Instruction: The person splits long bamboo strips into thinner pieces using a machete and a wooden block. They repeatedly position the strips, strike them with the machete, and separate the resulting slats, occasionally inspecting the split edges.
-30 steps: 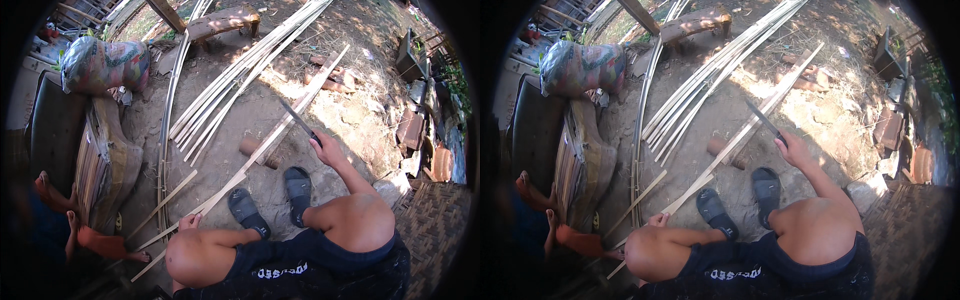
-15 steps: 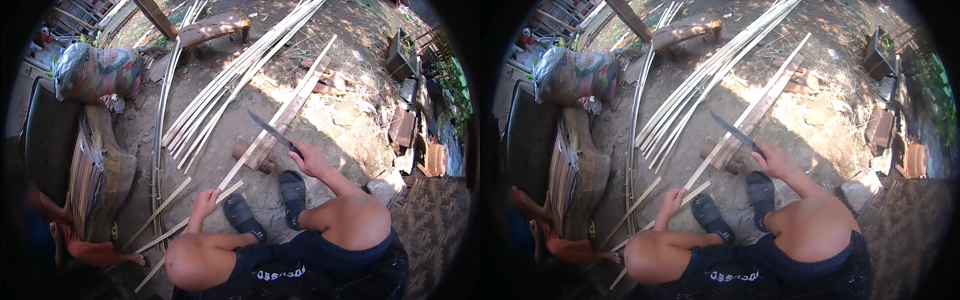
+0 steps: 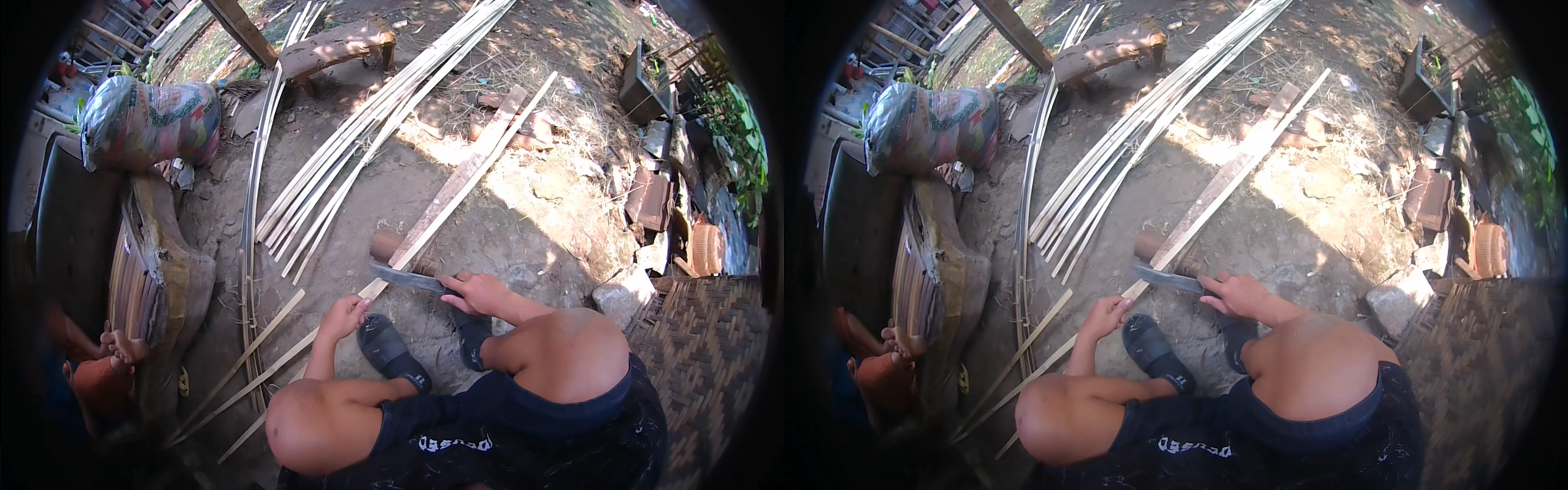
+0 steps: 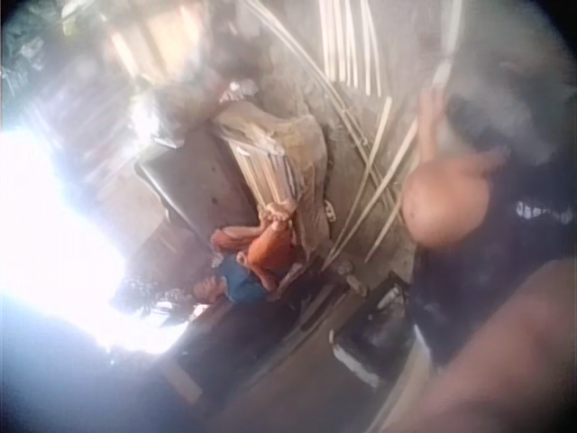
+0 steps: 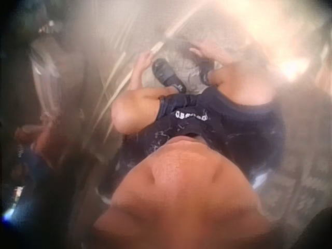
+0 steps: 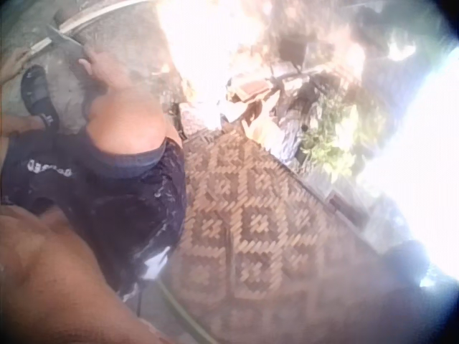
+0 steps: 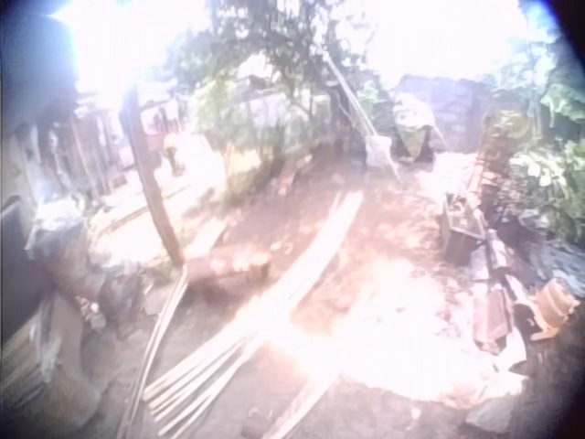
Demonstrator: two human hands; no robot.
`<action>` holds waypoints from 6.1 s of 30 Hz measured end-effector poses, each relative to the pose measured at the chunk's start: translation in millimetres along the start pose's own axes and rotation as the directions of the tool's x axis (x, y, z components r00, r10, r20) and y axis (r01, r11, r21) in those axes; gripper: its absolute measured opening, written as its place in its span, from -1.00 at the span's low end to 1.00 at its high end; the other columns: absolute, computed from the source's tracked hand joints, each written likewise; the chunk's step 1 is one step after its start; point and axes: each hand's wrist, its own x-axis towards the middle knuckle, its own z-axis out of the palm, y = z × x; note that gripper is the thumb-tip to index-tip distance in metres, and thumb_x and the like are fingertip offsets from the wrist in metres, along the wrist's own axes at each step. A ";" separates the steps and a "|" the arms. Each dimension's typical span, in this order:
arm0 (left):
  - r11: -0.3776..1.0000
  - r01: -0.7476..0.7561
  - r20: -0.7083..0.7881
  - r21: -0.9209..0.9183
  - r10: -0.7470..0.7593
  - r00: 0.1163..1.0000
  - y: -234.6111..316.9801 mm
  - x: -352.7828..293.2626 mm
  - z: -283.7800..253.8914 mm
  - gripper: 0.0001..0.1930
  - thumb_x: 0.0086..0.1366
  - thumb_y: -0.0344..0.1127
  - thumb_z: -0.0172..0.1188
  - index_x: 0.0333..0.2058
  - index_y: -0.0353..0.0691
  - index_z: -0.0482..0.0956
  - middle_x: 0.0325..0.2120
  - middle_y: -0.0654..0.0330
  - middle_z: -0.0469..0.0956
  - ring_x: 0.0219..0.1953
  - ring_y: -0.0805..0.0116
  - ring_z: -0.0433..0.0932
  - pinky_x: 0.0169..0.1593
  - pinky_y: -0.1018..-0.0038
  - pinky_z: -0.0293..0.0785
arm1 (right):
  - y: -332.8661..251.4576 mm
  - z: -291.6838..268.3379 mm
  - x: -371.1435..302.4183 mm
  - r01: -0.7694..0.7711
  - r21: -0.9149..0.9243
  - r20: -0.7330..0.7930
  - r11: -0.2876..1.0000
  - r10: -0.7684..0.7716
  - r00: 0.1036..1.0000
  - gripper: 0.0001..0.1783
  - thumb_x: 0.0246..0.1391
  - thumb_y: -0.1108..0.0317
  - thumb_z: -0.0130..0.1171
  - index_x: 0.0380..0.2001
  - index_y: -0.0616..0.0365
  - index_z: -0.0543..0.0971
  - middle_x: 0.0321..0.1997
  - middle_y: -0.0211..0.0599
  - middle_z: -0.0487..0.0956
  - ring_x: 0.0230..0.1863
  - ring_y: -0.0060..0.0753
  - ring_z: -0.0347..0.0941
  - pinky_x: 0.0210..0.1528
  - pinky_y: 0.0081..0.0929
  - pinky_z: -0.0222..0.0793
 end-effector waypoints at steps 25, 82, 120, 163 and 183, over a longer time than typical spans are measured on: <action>0.980 0.196 -0.180 0.017 -0.190 0.965 -92.6 -92.8 -55.8 -0.53 0.39 0.02 0.20 -0.47 -0.35 0.61 -0.70 0.23 0.52 -0.64 0.56 0.43 -0.52 0.52 0.36 | 135.8 -38.4 -1.8 -0.412 0.111 -0.408 0.904 0.420 0.811 -0.53 0.28 -0.01 0.10 0.03 0.13 0.57 -0.25 0.14 0.64 -0.20 0.27 0.58 -0.15 0.02 0.50; 0.983 0.046 -0.271 0.180 0.004 0.962 -62.5 -80.7 -43.8 -0.58 0.37 0.00 0.23 -0.32 -0.34 0.70 -0.71 0.15 0.46 -0.58 0.50 0.34 -0.46 0.40 0.31 | 79.1 -10.7 -0.6 -0.270 0.134 -0.280 0.953 0.298 0.913 -0.54 0.27 -0.01 0.10 0.04 0.09 0.55 -0.28 0.19 0.63 -0.20 0.29 0.57 -0.17 0.05 0.49; 0.900 0.128 -0.488 0.416 0.102 0.867 -41.2 -179.2 -92.2 -0.56 0.34 0.14 0.06 -0.31 -0.10 0.71 -0.42 0.02 0.64 -0.25 -0.11 0.60 -0.14 0.07 0.48 | 139.2 9.8 1.3 -0.406 0.164 -0.283 0.899 0.437 0.854 -0.47 0.37 0.03 -0.05 0.14 0.24 0.51 -0.03 0.20 0.61 -0.03 0.19 0.55 0.01 -0.10 0.43; -0.112 -0.954 -0.435 -0.278 -0.871 0.229 -85.3 -112.7 -23.6 -0.76 0.51 -0.14 0.00 -0.23 -0.15 0.24 -0.47 0.18 0.42 -0.51 0.32 0.48 -0.45 0.33 0.50 | -64.2 -233.4 105.4 0.147 -0.097 -0.180 0.984 -0.163 0.970 -0.47 0.33 0.22 0.11 0.30 0.14 0.39 -0.11 0.03 0.64 -0.15 -0.17 0.61 -0.05 -0.29 0.51; 0.066 -0.863 -0.488 -0.501 -0.845 0.219 -32.8 -94.9 62.8 -0.68 0.41 -0.28 -0.05 -0.01 -0.37 0.17 -0.18 -0.07 0.42 -0.19 0.11 0.56 -0.18 0.07 0.60 | -152.8 -43.1 133.6 0.509 0.259 0.663 0.821 -0.534 0.525 -0.42 0.00 0.23 0.36 0.13 0.11 0.54 0.06 0.00 0.62 0.09 -0.12 0.56 0.08 -0.27 0.46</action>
